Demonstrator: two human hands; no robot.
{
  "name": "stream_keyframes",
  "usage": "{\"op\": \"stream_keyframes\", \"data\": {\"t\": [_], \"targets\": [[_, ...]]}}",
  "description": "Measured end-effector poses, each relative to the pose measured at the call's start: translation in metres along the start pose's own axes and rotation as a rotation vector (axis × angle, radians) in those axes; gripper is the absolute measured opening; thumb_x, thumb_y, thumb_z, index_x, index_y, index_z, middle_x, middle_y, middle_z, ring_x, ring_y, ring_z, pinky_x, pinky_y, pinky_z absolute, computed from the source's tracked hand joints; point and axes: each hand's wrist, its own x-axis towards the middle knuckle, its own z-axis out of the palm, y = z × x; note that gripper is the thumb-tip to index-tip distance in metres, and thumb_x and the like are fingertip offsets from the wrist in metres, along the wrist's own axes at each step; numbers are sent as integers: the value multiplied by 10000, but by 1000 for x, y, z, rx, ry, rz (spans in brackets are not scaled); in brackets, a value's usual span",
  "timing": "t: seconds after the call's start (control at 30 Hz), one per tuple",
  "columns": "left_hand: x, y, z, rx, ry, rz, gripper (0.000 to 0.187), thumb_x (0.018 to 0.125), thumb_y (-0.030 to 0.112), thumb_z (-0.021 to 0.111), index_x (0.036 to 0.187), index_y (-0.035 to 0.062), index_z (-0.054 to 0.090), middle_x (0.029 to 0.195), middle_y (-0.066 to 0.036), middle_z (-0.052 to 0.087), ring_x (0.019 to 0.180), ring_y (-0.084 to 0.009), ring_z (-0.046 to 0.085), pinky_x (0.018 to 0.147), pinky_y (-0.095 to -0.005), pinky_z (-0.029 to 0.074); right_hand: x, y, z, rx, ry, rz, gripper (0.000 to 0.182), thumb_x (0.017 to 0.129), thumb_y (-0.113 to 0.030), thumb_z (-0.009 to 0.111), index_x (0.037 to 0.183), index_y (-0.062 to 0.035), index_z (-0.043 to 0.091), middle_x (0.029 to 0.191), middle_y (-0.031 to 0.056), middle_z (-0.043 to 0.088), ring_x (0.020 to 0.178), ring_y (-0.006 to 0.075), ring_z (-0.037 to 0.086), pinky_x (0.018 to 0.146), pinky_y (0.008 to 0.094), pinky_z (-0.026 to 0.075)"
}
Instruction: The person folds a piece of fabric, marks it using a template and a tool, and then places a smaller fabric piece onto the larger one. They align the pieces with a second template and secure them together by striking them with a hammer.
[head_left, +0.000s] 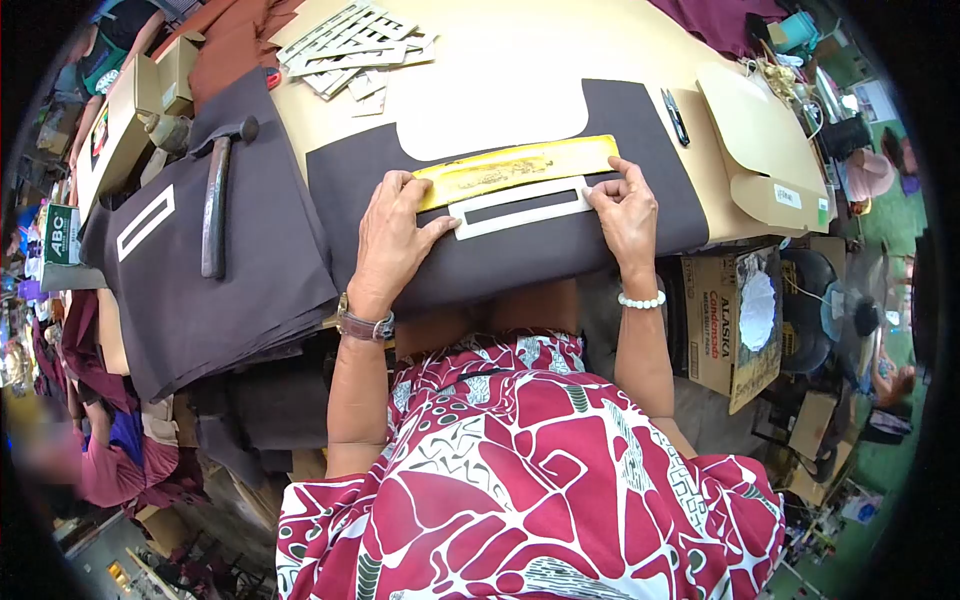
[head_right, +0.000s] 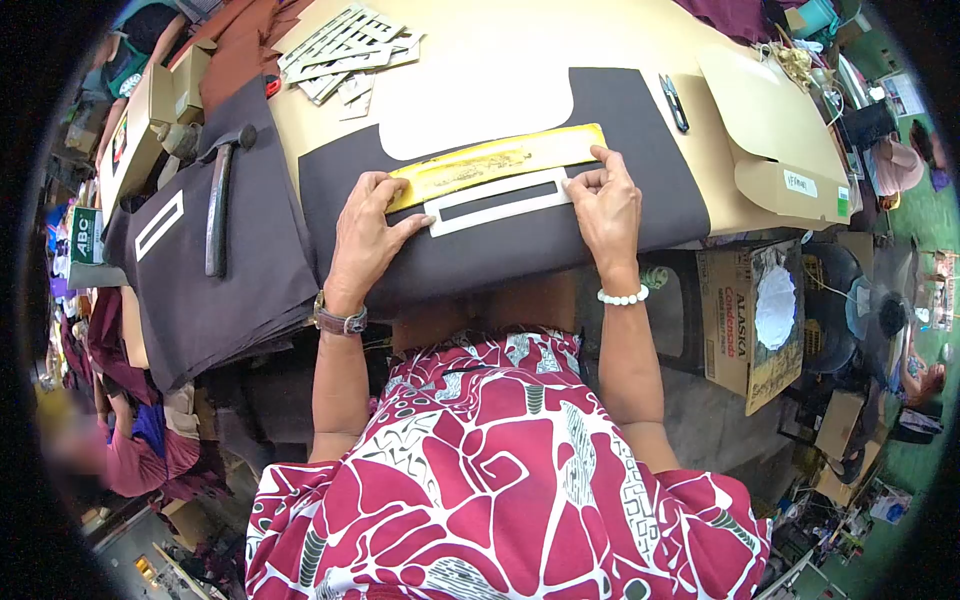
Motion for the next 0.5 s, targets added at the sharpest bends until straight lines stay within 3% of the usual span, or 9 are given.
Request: {"op": "stream_keyframes", "data": {"t": [0.5], "targets": [[-2,-1,1,-19,8,-5,421,690,191,767,1004,-33,598,1012,-141,552,918,-285,575,803,-363,469,1,-3,-1,-9,4,31,391,720,-63,696,1074,48,574,723,109,680,669,160,646,665,275,492]]}}
